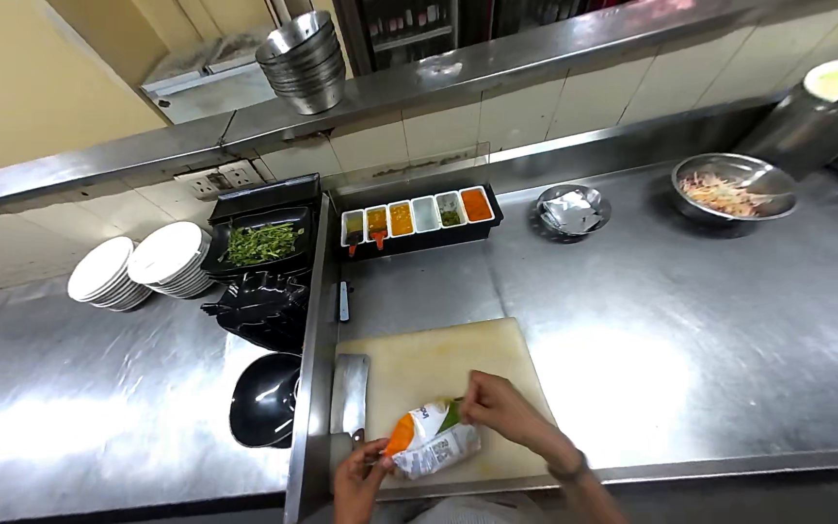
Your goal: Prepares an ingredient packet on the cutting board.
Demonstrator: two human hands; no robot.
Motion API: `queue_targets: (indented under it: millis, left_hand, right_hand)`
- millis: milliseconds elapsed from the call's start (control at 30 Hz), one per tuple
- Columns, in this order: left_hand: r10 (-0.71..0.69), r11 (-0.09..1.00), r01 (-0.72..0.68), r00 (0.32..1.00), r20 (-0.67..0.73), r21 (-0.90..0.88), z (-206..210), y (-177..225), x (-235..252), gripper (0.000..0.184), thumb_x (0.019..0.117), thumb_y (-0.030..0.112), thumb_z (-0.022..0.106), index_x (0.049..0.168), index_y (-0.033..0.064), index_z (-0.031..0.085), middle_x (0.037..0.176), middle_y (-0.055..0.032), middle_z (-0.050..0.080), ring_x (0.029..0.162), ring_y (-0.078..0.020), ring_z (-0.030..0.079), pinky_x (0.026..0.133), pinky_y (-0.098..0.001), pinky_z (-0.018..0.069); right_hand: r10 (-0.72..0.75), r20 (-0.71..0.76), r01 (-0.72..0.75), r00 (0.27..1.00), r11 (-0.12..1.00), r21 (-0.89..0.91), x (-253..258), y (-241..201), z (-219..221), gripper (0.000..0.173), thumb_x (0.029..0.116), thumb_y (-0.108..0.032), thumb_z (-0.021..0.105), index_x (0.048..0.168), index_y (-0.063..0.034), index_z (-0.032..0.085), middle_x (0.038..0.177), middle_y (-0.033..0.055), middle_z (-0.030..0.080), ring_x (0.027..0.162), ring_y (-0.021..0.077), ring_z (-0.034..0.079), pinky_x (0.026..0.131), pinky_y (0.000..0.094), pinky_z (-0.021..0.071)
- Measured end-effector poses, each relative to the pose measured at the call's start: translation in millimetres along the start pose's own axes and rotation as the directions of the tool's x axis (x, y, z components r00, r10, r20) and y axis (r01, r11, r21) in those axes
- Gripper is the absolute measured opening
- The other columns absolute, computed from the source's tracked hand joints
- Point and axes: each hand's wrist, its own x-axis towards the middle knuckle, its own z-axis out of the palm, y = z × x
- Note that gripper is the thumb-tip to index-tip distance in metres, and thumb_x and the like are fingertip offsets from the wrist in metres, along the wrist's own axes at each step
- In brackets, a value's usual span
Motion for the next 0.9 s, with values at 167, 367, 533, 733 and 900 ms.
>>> queue_targets:
  millis: [167, 367, 533, 733, 900]
  left_hand:
    - [0.017, 1.0, -0.016, 0.999, 0.029, -0.024, -5.2, -10.5, 3.3, 0.025, 0.0881, -0.003, 0.071, 0.113, -0.0068, 0.071, 0.102, -0.0138, 0.075, 0.085, -0.0178, 0.074, 0.08, -0.0325, 0.0628]
    - [0.105, 0.994, -0.102, 0.989, 0.105, -0.037, -14.8, -16.5, 14.9, 0.013, 0.0912, -0.003, 0.068, 0.103, -0.0048, 0.073, 0.095, -0.0114, 0.076, 0.083, -0.0162, 0.073, 0.079, -0.0318, 0.0623]
    - [0.206, 0.978, -0.204, 0.969, 0.139, -0.033, -7.6, -26.3, 21.4, 0.009, 0.0889, -0.002, 0.064, 0.095, -0.0035, 0.07, 0.086, -0.0063, 0.072, 0.074, -0.0107, 0.069, 0.07, -0.0266, 0.0604]
    - [0.302, 0.952, -0.304, 0.904, 0.304, -0.041, 0.0, -12.0, 23.9, 0.007, 0.0868, 0.003, 0.064, 0.091, 0.0002, 0.069, 0.081, -0.0033, 0.071, 0.07, -0.0105, 0.067, 0.067, -0.0278, 0.0595]
    - [0.435, 0.883, -0.469, 0.786, 0.44, -0.035, 1.8, 19.0, 15.2, 0.007, 0.0861, 0.001, 0.064, 0.091, 0.0011, 0.069, 0.083, -0.0022, 0.071, 0.072, -0.0074, 0.067, 0.069, -0.0252, 0.0595]
  right_hand:
    - [0.211, 0.173, -0.19, 0.962, 0.973, -0.132, -122.2, 45.8, -42.9, 0.028, 0.086, -0.004, 0.075, 0.113, -0.0039, 0.068, 0.108, 0.0113, 0.074, 0.097, 0.0257, 0.072, 0.088, 0.0462, 0.0596]
    - [0.084, -0.369, -0.061, 0.926, 0.995, 0.075, -106.5, 58.8, 26.7, 0.041, 0.0972, -0.021, 0.066, 0.134, -0.0023, 0.059, 0.128, 0.0109, 0.068, 0.11, 0.0217, 0.069, 0.092, 0.0399, 0.0602]
    - [0.136, -0.566, -0.001, 0.813, 0.973, 0.232, -26.2, 71.6, 57.2, 0.036, 0.1051, -0.025, 0.056, 0.131, -0.0015, 0.064, 0.122, 0.012, 0.07, 0.108, 0.0189, 0.067, 0.094, 0.0369, 0.0559]
    - [0.157, -0.751, 0.113, 0.642, 0.949, 0.295, -28.7, 84.3, 82.2, 0.02, 0.1047, -0.012, 0.054, 0.106, 0.0002, 0.071, 0.098, 0.0086, 0.071, 0.091, 0.0136, 0.066, 0.085, 0.0325, 0.0544]
    - [0.195, -0.866, 0.287, 0.461, 0.891, 0.353, -90.0, 96.1, 124.9, 0.021, 0.1041, -0.011, 0.051, 0.105, -0.0002, 0.07, 0.099, 0.0092, 0.072, 0.089, 0.0162, 0.066, 0.079, 0.0332, 0.0557]
